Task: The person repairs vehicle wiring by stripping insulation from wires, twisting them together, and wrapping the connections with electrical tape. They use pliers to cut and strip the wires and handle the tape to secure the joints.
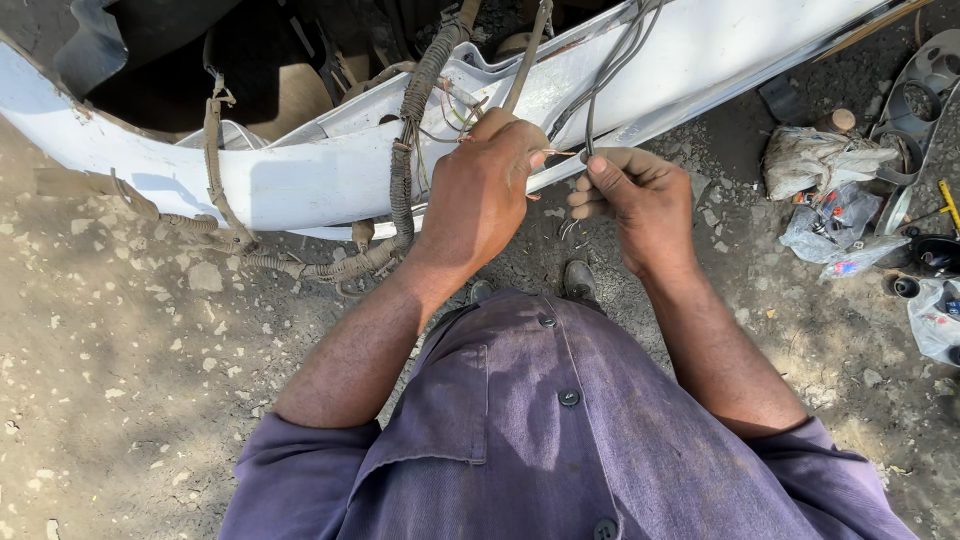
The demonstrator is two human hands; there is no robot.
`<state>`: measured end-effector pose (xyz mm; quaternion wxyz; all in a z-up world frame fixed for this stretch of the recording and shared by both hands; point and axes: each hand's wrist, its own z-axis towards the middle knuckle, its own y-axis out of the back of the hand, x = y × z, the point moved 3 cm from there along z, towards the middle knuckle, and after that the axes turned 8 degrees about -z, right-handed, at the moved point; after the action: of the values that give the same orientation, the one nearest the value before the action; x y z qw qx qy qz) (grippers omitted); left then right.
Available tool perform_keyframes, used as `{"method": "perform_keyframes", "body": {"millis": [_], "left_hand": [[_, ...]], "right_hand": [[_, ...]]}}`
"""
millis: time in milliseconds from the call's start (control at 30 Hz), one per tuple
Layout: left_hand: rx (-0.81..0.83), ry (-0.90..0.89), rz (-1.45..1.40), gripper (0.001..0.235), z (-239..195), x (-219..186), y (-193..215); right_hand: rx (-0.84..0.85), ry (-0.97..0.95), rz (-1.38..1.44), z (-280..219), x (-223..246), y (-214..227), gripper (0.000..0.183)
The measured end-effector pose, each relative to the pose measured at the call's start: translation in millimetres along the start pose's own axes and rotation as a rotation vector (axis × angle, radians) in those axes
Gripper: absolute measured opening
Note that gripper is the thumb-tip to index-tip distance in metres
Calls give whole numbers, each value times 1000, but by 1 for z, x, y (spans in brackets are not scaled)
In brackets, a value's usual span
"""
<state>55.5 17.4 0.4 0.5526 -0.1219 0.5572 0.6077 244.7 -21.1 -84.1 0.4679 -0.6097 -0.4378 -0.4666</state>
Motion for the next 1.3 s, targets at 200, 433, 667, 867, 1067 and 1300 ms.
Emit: {"method": "perform_keyframes", "body": {"millis": [200, 433, 667, 867, 1067, 1300], "left_hand": [[40, 81, -64, 9, 4, 1, 2], [-19, 28, 14, 5, 1, 4, 0], [-49, 25, 99, 5, 1, 10, -8], [-86, 18, 111, 6, -2, 11, -11], [-57, 7, 196, 7, -3, 15, -14], [-31, 54, 237, 7, -2, 13, -19]], "right_hand": [[107, 66, 192, 0, -10, -39, 23], [128, -64, 378, 2, -17, -41, 23], [159, -52, 346, 1, -19, -36, 20], [148, -58, 307, 2, -15, -33, 21], [142, -14, 172, 2, -10, -31, 21], [168, -80, 226, 12, -7, -28, 20]]}}
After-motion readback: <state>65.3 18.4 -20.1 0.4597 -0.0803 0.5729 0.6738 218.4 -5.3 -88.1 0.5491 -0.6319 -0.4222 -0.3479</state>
